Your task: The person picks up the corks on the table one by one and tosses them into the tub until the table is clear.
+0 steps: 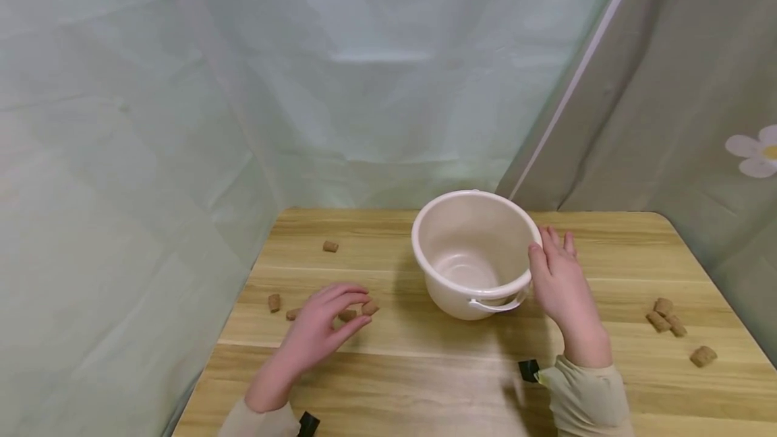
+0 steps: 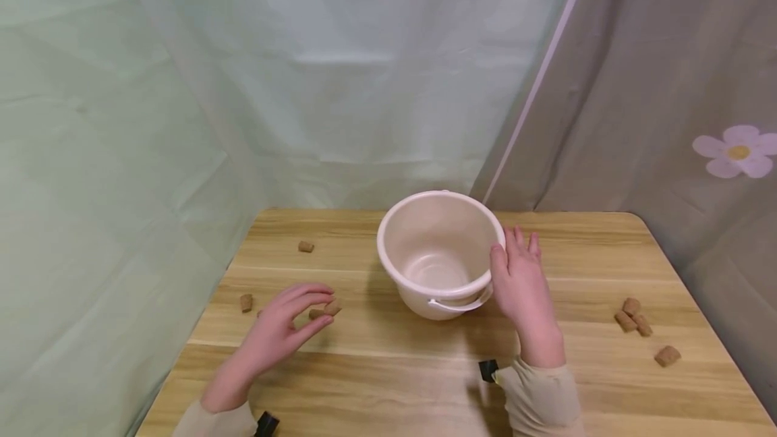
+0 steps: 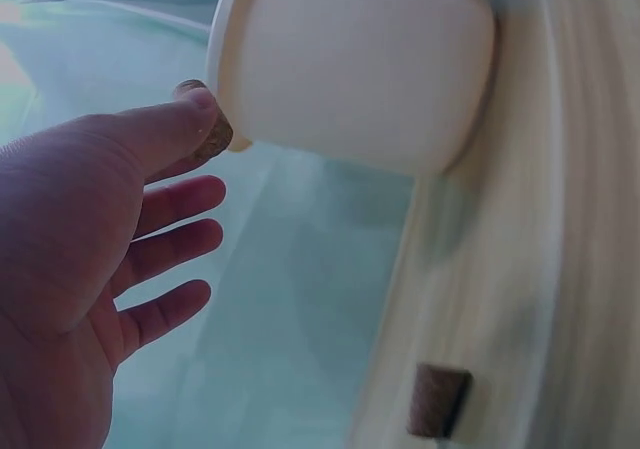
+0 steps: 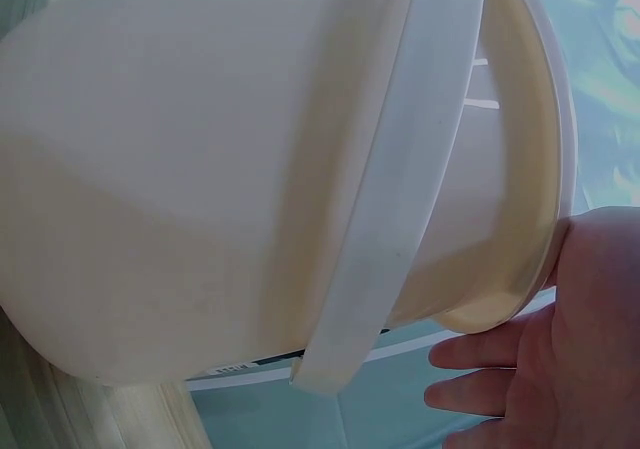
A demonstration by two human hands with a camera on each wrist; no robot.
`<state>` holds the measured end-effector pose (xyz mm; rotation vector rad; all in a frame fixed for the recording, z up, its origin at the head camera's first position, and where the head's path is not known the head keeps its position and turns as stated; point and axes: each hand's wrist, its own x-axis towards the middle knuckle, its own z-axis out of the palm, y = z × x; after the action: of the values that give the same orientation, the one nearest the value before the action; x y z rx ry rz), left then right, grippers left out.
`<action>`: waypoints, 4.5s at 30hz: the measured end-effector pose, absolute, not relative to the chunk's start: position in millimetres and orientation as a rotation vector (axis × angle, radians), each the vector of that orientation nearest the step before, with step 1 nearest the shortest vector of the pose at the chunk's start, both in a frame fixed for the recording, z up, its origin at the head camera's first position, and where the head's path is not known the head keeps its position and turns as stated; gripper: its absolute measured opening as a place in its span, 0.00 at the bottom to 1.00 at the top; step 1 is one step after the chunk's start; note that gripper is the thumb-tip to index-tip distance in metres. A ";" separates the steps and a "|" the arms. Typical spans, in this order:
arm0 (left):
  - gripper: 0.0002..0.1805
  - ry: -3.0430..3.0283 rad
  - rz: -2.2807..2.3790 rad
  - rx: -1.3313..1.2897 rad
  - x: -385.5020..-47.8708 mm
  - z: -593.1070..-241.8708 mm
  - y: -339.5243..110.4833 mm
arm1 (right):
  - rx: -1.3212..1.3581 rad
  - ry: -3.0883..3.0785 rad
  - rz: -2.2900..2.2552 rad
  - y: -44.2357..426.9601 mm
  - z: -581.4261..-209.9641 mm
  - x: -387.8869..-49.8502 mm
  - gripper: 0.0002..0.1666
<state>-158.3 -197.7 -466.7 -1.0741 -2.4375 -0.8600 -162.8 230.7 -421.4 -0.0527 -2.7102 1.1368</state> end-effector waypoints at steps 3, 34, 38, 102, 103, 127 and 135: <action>0.16 -2.427 -0.875 -1.090 -161.7 -460.7 -189.6 | -0.053 -2.710 1.136 232.0 -421.9 -162.9 0.40; 0.14 -2.179 -1.075 -1.041 -187.2 -417.8 -92.9 | -0.026 -2.714 1.136 231.3 -420.8 -163.0 0.41; 0.14 -2.213 -1.076 -1.020 -188.3 -418.2 -87.6 | -0.021 -2.707 1.135 231.3 -421.1 -162.7 0.42; 0.11 -2.491 -0.846 -0.982 -220.2 -392.5 -31.2 | -0.010 -2.718 1.119 227.2 -420.1 -166.9 0.42; 0.11 -2.489 -0.842 -0.980 -220.4 -392.6 -31.0 | -0.009 -2.714 1.118 227.1 -420.4 -167.5 0.42; 0.14 -2.455 -0.855 -0.972 -221.1 -393.5 -34.8 | -0.001 -2.718 1.109 224.8 -418.6 -170.3 0.42; 0.13 -2.437 -0.874 -0.982 -220.1 -395.0 -36.0 | -0.005 -2.722 1.112 224.8 -419.4 -170.4 0.42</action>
<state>-220.1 -36.0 -395.0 -0.9817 -2.4373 -0.8739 -170.4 224.8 -419.4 -0.0049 -2.7217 1.1121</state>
